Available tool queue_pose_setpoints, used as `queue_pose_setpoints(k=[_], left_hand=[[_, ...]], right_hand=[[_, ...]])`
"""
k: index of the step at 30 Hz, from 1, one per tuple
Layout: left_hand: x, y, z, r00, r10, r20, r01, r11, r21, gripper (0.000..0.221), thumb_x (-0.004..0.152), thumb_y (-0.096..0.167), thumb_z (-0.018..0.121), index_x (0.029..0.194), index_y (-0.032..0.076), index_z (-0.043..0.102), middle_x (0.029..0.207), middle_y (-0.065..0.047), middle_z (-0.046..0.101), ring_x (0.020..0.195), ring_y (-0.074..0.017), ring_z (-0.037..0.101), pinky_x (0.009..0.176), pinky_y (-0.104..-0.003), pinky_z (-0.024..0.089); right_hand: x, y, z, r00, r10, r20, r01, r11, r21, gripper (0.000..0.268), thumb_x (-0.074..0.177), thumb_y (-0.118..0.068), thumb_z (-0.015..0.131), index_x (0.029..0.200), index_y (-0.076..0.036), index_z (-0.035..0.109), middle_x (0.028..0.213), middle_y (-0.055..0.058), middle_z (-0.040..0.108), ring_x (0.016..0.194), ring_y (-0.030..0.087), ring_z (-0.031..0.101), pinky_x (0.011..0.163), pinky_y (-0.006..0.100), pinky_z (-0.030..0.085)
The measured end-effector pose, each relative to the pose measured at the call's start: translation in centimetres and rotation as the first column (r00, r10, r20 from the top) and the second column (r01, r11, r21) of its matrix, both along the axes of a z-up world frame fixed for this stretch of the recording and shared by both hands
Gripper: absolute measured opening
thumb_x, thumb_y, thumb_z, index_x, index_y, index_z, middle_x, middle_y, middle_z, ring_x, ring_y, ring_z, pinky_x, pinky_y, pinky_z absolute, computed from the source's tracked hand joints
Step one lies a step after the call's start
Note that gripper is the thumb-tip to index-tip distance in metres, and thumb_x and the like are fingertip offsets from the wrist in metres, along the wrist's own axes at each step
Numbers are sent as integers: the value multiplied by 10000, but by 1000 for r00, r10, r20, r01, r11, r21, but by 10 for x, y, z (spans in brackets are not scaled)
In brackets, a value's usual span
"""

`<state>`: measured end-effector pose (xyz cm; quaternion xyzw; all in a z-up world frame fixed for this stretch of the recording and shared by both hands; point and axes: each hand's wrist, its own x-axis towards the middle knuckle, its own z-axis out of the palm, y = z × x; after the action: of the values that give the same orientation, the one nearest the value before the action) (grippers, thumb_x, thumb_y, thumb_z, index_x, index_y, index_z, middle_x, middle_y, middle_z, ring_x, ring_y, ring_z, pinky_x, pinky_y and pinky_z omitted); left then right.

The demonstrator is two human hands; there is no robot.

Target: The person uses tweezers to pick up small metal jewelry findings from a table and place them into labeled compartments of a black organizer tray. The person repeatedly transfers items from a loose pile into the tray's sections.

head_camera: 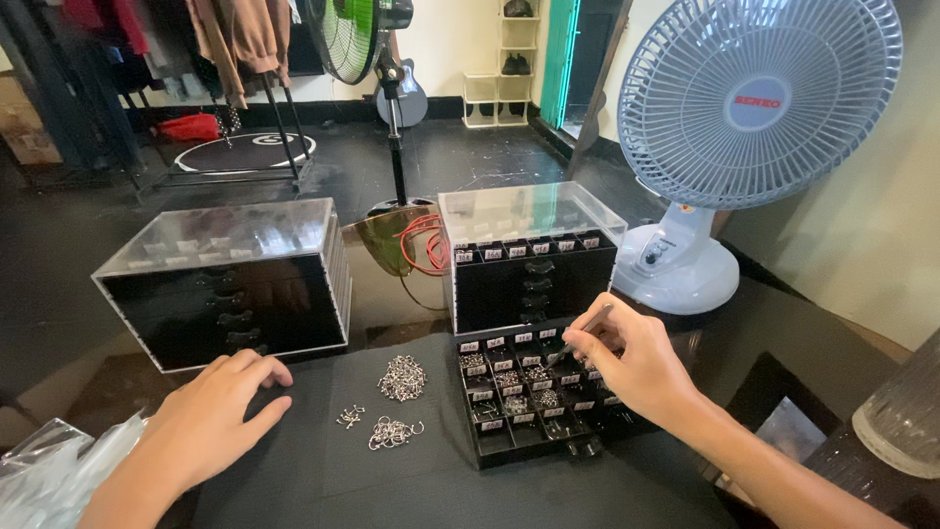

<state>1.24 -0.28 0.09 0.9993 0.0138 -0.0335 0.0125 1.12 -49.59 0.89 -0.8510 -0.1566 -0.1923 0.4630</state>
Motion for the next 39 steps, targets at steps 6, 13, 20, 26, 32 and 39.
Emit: queue_pose_setpoints(k=[6, 13, 20, 26, 32, 39], left_hand=[[-7, -7, 10, 999, 32, -35, -32, 999, 2, 302, 1081, 564, 554, 1353, 474, 649, 1378, 275, 668, 1392, -4, 591, 964, -375, 664], [-6, -5, 7, 1000, 15, -12, -16, 1000, -6, 287, 1066, 580, 585, 1324, 479, 657, 1356, 257, 670, 1390, -19, 591, 1006, -416, 657], [-8, -8, 11, 999, 23, -31, -23, 1000, 6, 303, 1085, 564, 553, 1358, 470, 643, 1384, 273, 666, 1384, -7, 596, 966, -377, 665], [-8, -8, 12, 999, 24, -27, -24, 1000, 2, 297, 1078, 565, 566, 1346, 473, 656, 1381, 264, 671, 1389, -12, 594, 997, -395, 659], [-8, -9, 12, 998, 36, -44, -36, 999, 2, 298, 1085, 564, 558, 1351, 473, 657, 1392, 270, 670, 1396, -8, 592, 976, -381, 663], [-7, -7, 10, 999, 28, -29, -28, 1000, 7, 297, 1080, 564, 562, 1345, 471, 656, 1387, 273, 678, 1380, -9, 602, 943, -366, 667]], right_hand=[[-6, 4, 7, 1000, -15, -22, 14, 1000, -27, 103, 1025, -149, 792, 963, -98, 728, 830, 60, 845, 720, 144, 792, 730, 277, 673], [-5, 3, 4, 1000, -6, 25, 7, 999, -37, 114, 1029, -171, 794, 959, -104, 733, 762, 41, 805, 657, 120, 725, 674, 258, 600], [-5, 2, 7, 1000, -19, 10, 20, 999, -39, 111, 1028, -172, 792, 972, -100, 728, 831, 55, 838, 717, 140, 784, 713, 276, 648], [-3, 0, 8, 999, -2, 48, 3, 1000, -15, 105, 1026, -131, 786, 968, -83, 714, 837, 64, 834, 715, 142, 802, 714, 270, 670], [2, -10, 14, 997, -74, 33, 75, 997, -35, 105, 1040, -123, 783, 958, -87, 728, 768, 47, 780, 659, 129, 734, 686, 261, 647], [1, -9, 15, 995, -83, -56, 78, 994, -82, 92, 1046, -127, 776, 983, -91, 720, 781, 53, 803, 704, 134, 744, 712, 290, 609]])
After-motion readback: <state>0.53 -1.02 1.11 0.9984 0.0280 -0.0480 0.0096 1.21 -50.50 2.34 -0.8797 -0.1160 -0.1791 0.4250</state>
